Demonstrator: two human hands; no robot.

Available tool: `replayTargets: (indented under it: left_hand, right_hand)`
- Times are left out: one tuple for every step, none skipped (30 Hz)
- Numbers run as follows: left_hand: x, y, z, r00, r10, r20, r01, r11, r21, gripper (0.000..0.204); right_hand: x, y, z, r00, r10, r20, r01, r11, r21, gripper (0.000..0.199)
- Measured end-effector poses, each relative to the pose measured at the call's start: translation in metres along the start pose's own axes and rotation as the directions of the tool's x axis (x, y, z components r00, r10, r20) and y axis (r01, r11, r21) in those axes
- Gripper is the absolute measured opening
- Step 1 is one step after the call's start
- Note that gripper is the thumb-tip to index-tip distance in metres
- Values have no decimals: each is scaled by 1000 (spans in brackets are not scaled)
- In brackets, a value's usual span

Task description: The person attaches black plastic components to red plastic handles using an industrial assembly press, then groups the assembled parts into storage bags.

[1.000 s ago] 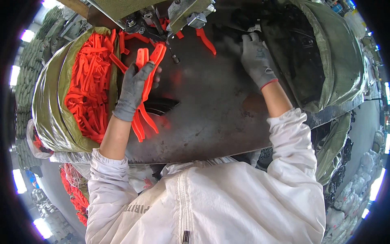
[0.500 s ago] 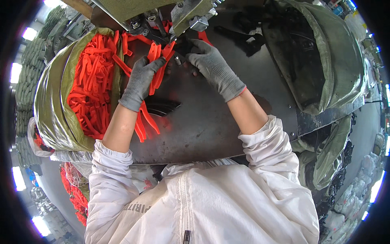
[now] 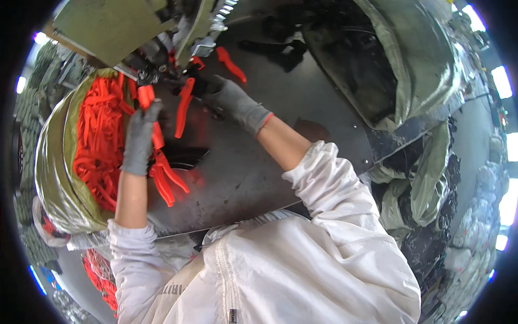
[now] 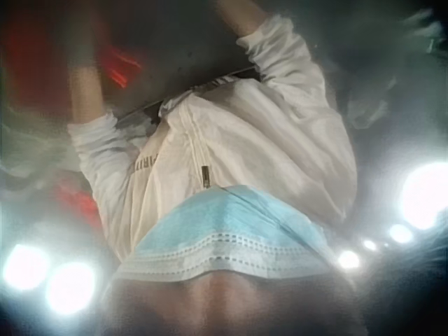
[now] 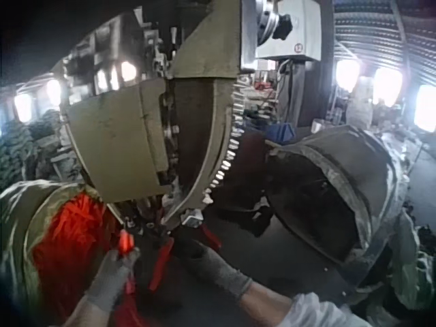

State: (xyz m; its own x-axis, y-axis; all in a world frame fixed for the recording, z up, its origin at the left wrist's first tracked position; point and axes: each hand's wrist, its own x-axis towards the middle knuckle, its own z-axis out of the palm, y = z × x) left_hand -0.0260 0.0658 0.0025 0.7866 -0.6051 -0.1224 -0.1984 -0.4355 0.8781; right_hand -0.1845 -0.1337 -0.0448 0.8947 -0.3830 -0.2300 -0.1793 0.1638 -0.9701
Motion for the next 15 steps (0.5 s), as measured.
replayTargets:
  left_hand:
    - [-8, 12, -2, 989, -128, 68, 139, 967, -212, 49]
    - [-8, 8, -11, 990, -120, 73, 133, 968, -213, 49]
    - [-6, 2, -27, 988, -121, 93, 140, 960, -241, 50]
    - [-3, -5, -36, 986, -122, 112, 148, 952, -269, 50]
    - [-7, -4, -38, 986, -126, 106, 150, 952, -267, 50]
    - [-11, -3, -39, 988, -114, 103, 142, 935, -325, 50]
    - [-15, -1, -39, 990, -104, 98, 133, 914, -382, 51]
    - [-19, -4, -41, 983, -94, 156, 154, 885, -439, 49]
    - [-20, -3, -42, 986, -100, 131, 148, 887, -438, 49]
    - [-22, -1, -42, 981, -145, 132, 187, 893, -409, 47]
    - [-26, -3, -42, 971, -195, 136, 233, 894, -381, 45]
    - [-32, 2, -43, 970, -196, 146, 237, 898, -370, 42]
    - [-34, 0, -44, 970, -205, 133, 241, 896, -373, 42]
    - [-33, 1, -44, 968, -181, 172, 234, 897, -375, 43]
    - [-34, 3, -44, 965, -156, 211, 228, 898, -376, 43]
  right_hand:
    - [0, 2, -3, 1000, 11, 22, -13, 997, 74, 53]
    - [2, -1, 1, 999, 50, -9, -49, 992, 117, 54]
    - [0, -7, 3, 999, 46, -9, -44, 992, 115, 54]
    - [-1, -13, 5, 997, 66, -25, -65, 997, 44, 55]
    - [-3, -14, 10, 995, 89, -37, -90, 996, -24, 57]
    - [-2, -14, 11, 996, 89, -29, -90, 996, -23, 57]
    - [-3, -15, 7, 999, 41, -32, -41, 999, -2, 59]
    - [-3, -16, 9, 1000, -11, -26, 11, 1000, 22, 60]
    - [-5, -23, 14, 1000, -17, -2, 17, 1000, 23, 60]
    - [-8, -28, 18, 998, -46, -32, 47, 998, 30, 61]
    - [-15, -36, 23, 996, -67, -63, 69, 997, 37, 61]
    - [-27, -50, 24, 1000, 7, 3, -7, 1000, -31, 60]
    - [-26, -47, 25, 1000, 10, 19, -10, 999, -32, 60]
    - [-25, -45, 25, 998, 67, 3, -66, 995, -75, 60]
    - [-25, -41, 24, 992, 122, -17, -123, 986, -116, 60]
